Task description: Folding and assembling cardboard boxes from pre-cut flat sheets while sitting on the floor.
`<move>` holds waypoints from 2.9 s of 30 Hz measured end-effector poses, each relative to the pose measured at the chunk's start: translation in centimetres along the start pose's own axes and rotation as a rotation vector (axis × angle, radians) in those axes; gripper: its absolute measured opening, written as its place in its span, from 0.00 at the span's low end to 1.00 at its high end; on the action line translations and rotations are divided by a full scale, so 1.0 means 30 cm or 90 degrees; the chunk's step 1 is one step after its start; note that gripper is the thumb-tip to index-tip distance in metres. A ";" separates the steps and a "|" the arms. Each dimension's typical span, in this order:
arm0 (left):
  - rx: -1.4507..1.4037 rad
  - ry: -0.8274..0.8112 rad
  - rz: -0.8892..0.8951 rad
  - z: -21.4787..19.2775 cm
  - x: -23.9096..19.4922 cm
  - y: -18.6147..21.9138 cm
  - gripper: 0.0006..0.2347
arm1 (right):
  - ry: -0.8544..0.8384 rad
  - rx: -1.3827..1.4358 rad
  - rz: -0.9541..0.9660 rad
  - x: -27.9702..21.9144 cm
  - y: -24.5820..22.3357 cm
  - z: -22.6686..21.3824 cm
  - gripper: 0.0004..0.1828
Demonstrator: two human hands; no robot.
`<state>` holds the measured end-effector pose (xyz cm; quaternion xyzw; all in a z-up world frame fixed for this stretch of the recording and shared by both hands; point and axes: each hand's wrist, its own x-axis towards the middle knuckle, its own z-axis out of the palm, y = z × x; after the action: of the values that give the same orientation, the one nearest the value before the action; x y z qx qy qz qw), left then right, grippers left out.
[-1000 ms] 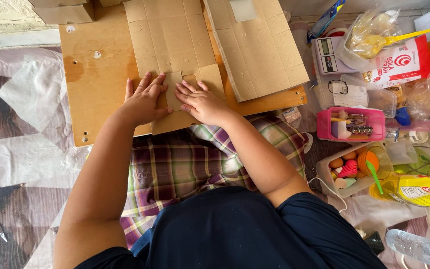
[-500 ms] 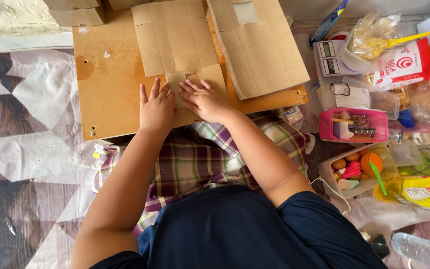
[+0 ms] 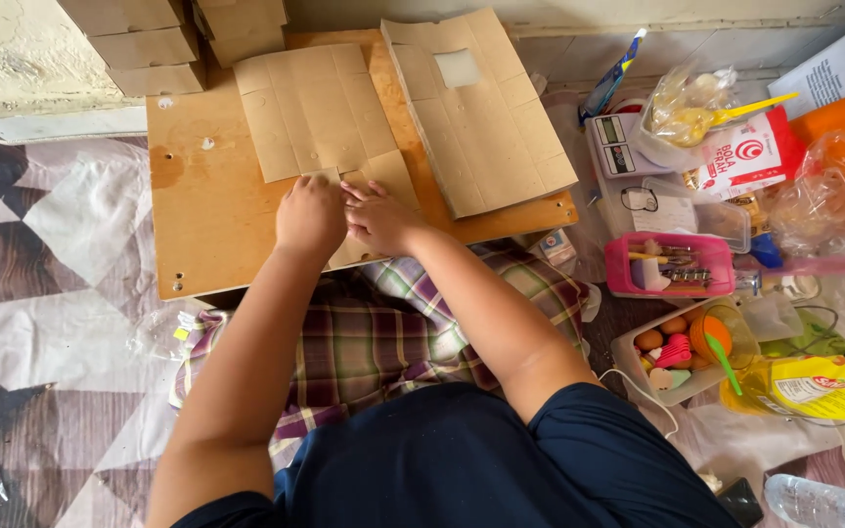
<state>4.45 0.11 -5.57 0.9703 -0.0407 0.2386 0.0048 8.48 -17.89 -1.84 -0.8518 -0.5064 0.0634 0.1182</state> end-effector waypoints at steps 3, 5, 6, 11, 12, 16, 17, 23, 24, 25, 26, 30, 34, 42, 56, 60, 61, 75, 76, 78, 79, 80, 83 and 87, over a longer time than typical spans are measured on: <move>-0.456 0.039 -0.153 -0.079 0.049 0.096 0.12 | 0.056 -0.073 -0.032 0.036 0.017 0.048 0.13; -0.458 0.033 -0.174 -0.093 0.035 0.108 0.14 | 0.132 -0.013 -0.037 0.002 -0.015 -0.032 0.11; -0.458 0.020 -0.196 -0.097 0.022 0.114 0.17 | 0.205 0.054 -0.041 -0.016 -0.034 -0.067 0.10; -0.407 -0.033 -0.149 -0.087 0.028 0.115 0.18 | 0.530 0.128 -0.033 -0.035 -0.006 0.013 0.06; -0.358 -0.054 -0.129 -0.073 0.029 0.116 0.18 | 0.621 0.109 0.009 -0.037 0.002 0.013 0.10; -0.268 -0.076 -0.106 -0.007 0.020 0.120 0.16 | 0.687 0.157 0.156 -0.052 0.014 0.030 0.14; -0.255 -0.079 -0.106 -0.006 0.020 0.122 0.15 | 0.647 0.181 0.226 -0.044 0.027 0.049 0.17; -0.226 -0.064 -0.100 0.006 0.017 0.128 0.11 | 0.551 0.313 0.377 -0.029 0.074 0.099 0.25; -0.214 -0.064 -0.099 0.011 0.015 0.128 0.11 | 0.557 0.390 0.393 -0.032 0.073 0.095 0.25; -0.216 -0.065 -0.103 0.016 0.012 0.127 0.11 | 0.552 0.390 0.393 -0.035 0.072 0.096 0.25; -0.215 -0.058 -0.100 0.021 0.010 0.127 0.10 | 0.591 0.466 0.372 -0.038 0.072 0.096 0.26; -0.222 -0.053 -0.094 0.028 0.015 0.127 0.10 | 0.658 0.625 0.296 -0.048 0.071 0.085 0.27; -0.233 -0.070 -0.105 0.050 0.019 0.128 0.10 | 0.682 0.711 0.233 -0.060 0.063 0.064 0.26; -0.228 -0.111 -0.098 0.045 0.019 0.130 0.15 | 0.638 0.668 0.348 -0.045 0.125 0.128 0.27; -0.196 -0.102 -0.072 0.062 0.019 0.134 0.15 | 0.573 0.587 0.216 -0.057 0.058 0.066 0.26; -0.203 -0.087 -0.072 0.062 0.015 0.134 0.15 | 0.540 0.597 0.171 -0.055 0.060 0.056 0.23; -0.204 -0.087 -0.072 0.066 0.016 0.135 0.15 | 0.540 0.597 0.172 -0.056 0.063 0.063 0.23; -0.579 0.188 -0.303 0.005 0.006 0.067 0.10 | 0.469 0.294 0.114 -0.028 0.018 0.078 0.24; -0.579 0.187 -0.303 0.006 0.004 0.067 0.10 | 0.469 0.294 0.115 -0.027 0.028 0.093 0.24; -0.599 0.194 -0.308 0.006 0.000 0.063 0.11 | 0.446 0.189 0.080 -0.020 0.049 0.120 0.27; -0.599 0.192 -0.309 0.009 -0.002 0.062 0.11 | 0.445 0.190 0.080 -0.015 0.050 0.121 0.27; -0.596 0.199 -0.306 0.011 -0.004 0.062 0.11 | 0.441 0.158 0.067 -0.010 0.052 0.122 0.26; -0.583 0.205 -0.297 0.018 -0.003 0.062 0.11 | 0.416 0.105 0.048 -0.002 0.047 0.112 0.28; -0.502 0.193 -0.248 0.062 -0.005 0.064 0.08 | 0.361 0.026 0.053 -0.001 0.037 0.107 0.31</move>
<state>5.01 -1.85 -7.30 0.8382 0.0556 0.3389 0.4236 8.68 -17.99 -5.23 -0.8531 -0.4161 -0.1623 0.2695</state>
